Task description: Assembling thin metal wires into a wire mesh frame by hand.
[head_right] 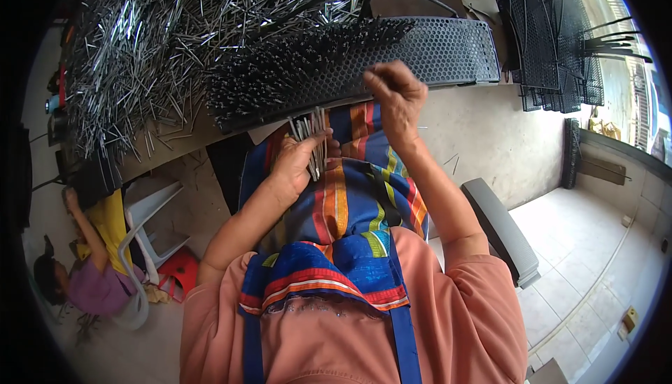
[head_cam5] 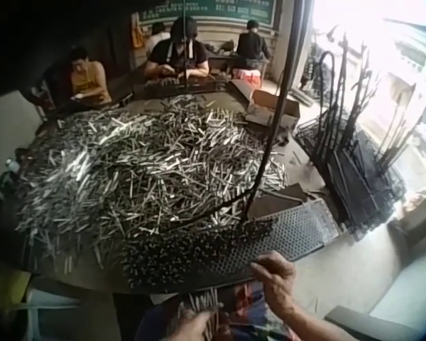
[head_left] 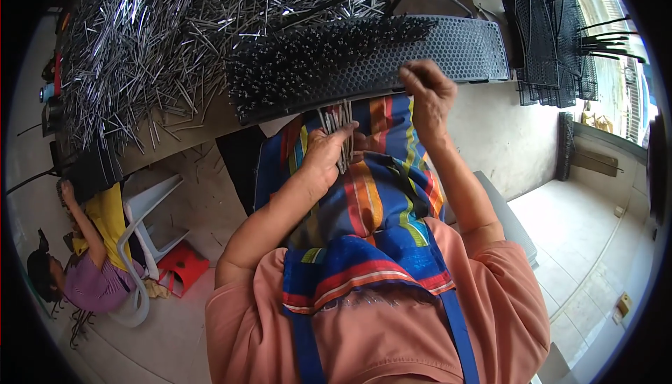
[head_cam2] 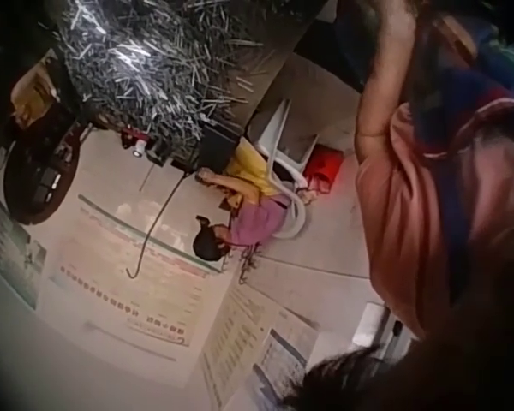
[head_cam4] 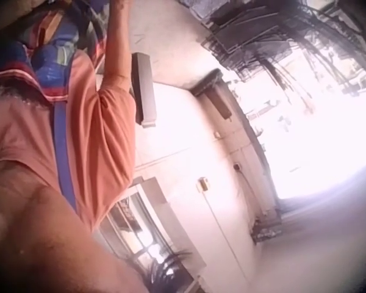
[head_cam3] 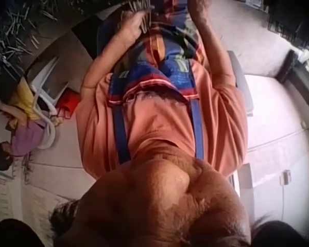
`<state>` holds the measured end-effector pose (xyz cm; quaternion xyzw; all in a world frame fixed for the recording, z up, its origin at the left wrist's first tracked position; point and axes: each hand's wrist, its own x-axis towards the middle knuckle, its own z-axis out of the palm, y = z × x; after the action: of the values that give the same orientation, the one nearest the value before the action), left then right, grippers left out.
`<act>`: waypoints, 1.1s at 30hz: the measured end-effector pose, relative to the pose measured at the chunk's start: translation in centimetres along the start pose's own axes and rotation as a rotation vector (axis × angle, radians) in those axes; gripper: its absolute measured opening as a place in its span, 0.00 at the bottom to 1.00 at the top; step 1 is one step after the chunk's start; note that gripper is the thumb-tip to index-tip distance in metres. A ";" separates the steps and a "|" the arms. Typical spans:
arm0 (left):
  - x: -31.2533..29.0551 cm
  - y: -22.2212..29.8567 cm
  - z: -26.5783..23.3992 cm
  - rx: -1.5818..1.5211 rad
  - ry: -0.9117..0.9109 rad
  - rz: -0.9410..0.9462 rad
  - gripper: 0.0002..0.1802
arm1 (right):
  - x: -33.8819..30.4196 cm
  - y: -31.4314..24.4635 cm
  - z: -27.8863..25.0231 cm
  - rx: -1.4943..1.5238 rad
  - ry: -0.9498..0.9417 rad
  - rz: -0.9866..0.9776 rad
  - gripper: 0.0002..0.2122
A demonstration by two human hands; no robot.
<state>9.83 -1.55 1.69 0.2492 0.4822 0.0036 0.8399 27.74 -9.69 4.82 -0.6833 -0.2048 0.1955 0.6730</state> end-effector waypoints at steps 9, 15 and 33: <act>-1.3 0.5 1.2 -0.014 -0.101 0.114 0.10 | 3.6 1.0 1.1 -0.252 -0.127 -0.430 0.05; -0.8 0.1 1.1 -0.063 -0.137 0.142 0.09 | 3.5 1.1 1.5 -0.300 -0.192 -0.416 0.05; -1.0 1.0 0.8 -0.220 -0.157 0.088 0.11 | 3.1 -0.4 3.2 -0.746 -0.219 -0.438 0.04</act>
<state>10.20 -1.27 3.23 0.1759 0.4004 0.0737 0.8963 28.55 -5.32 5.16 -0.7952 -0.4713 0.0323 0.3801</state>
